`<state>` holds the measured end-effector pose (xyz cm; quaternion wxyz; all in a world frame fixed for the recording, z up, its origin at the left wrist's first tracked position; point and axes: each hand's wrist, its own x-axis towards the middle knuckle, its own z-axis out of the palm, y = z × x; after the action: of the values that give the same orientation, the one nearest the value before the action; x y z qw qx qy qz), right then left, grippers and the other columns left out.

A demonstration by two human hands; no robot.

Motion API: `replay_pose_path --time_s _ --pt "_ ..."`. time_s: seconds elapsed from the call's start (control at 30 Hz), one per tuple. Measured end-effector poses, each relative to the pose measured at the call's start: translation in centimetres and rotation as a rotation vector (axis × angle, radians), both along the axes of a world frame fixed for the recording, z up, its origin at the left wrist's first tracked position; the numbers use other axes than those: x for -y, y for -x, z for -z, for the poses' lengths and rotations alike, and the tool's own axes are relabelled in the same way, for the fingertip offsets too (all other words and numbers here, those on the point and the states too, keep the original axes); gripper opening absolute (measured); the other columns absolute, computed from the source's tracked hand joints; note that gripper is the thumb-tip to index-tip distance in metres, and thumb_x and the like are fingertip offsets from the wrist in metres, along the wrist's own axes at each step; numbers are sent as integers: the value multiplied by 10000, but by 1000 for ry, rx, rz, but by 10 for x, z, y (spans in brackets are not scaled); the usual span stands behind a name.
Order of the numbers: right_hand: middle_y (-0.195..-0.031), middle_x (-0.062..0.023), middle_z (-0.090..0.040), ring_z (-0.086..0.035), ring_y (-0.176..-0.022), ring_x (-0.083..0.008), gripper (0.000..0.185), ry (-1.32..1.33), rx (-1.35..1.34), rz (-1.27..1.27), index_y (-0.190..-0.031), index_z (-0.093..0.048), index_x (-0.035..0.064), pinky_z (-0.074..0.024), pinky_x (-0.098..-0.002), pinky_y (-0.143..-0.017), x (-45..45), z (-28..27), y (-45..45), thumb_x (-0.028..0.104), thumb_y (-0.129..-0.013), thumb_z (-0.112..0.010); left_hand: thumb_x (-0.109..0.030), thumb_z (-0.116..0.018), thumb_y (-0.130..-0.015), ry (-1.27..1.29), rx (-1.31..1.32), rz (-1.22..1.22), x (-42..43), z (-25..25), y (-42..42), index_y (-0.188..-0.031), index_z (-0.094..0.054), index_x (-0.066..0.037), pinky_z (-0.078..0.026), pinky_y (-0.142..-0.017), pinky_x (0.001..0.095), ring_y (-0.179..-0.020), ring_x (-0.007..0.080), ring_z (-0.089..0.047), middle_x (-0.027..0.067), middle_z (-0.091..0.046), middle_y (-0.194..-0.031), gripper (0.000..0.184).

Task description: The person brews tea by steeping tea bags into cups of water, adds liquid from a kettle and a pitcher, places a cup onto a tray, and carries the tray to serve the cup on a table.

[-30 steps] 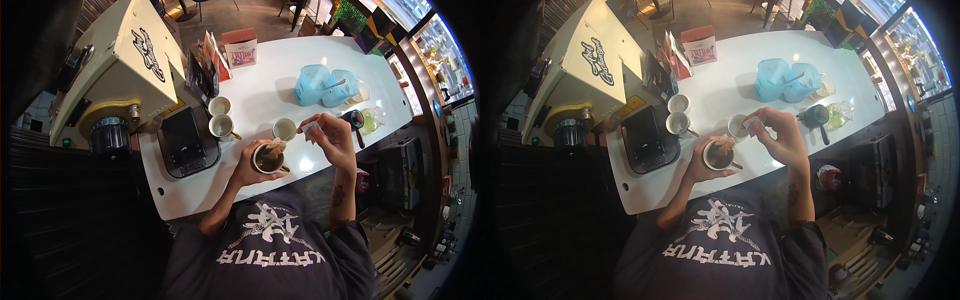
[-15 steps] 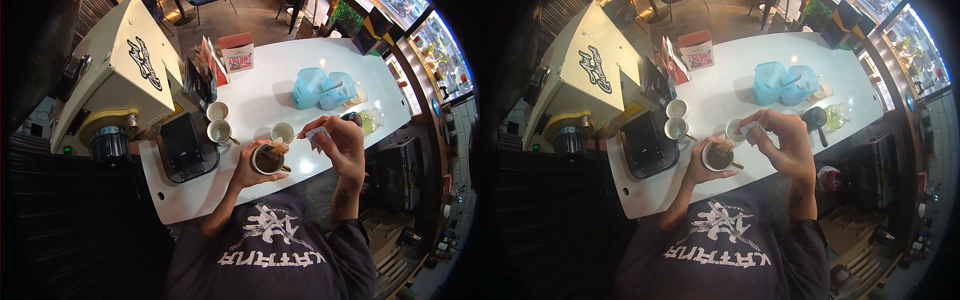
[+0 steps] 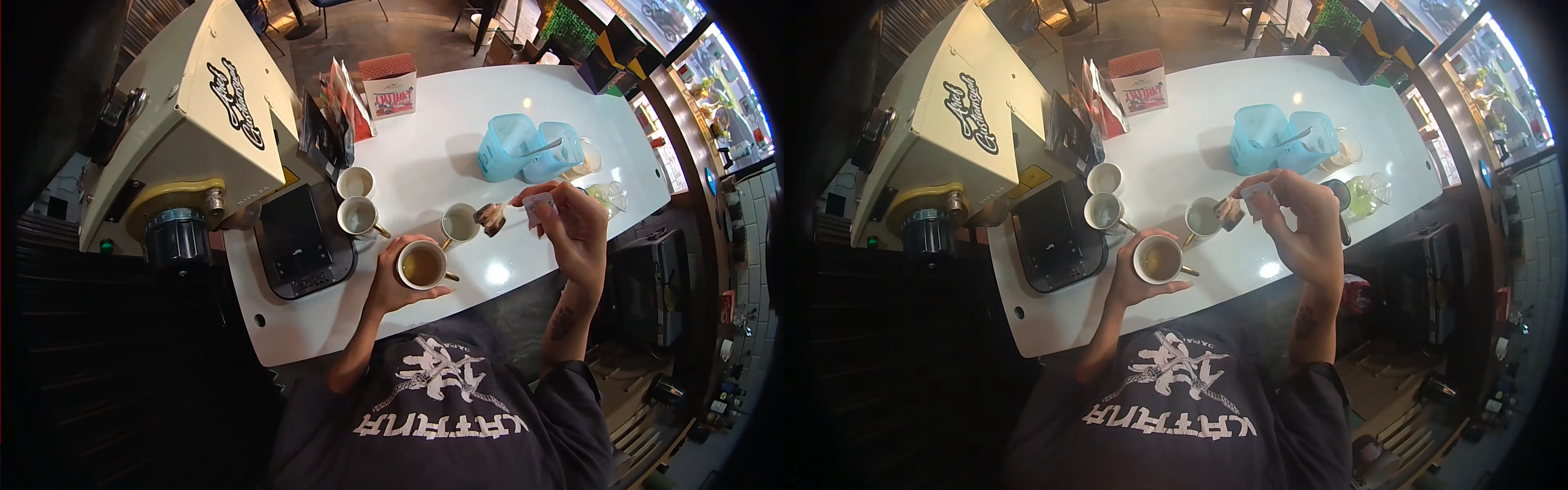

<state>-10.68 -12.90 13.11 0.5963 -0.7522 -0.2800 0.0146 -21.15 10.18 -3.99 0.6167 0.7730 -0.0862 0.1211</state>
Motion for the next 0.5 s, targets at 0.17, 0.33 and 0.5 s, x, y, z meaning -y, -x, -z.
replay_pose_path --time_s 0.17,0.33,0.5 --pt "-902 -102 -740 -601 -687 -95 105 42 -10 -9 -926 -682 -57 -495 -248 -650 3 19 -6 2 -924 -595 -268 -993 -577 1 -69 -41 -3 4 6 -1106 -619 -66 -552 -886 368 -1007 209 -678 70 -688 -1106 679" --pt "-926 -94 -740 -601 -711 -86 114 46 -117 -21 -907 -659 -48 -508 -262 -661 -2 35 -11 36 -953 -596 -270 -995 -576 13 -119 -67 -7 14 12 -1118 -615 -67 -552 -892 369 -1010 204 -678 65 -688 -1107 693" --pt "-929 -87 -738 -601 -729 -81 113 53 -193 -73 -928 -649 -48 -516 -264 -672 -4 58 -21 47 -962 -598 -194 -1004 -550 -23 -100 -68 -10 30 11 -1200 -590 -59 -554 -903 329 -1035 149 -662 66 -671 -1193 782"
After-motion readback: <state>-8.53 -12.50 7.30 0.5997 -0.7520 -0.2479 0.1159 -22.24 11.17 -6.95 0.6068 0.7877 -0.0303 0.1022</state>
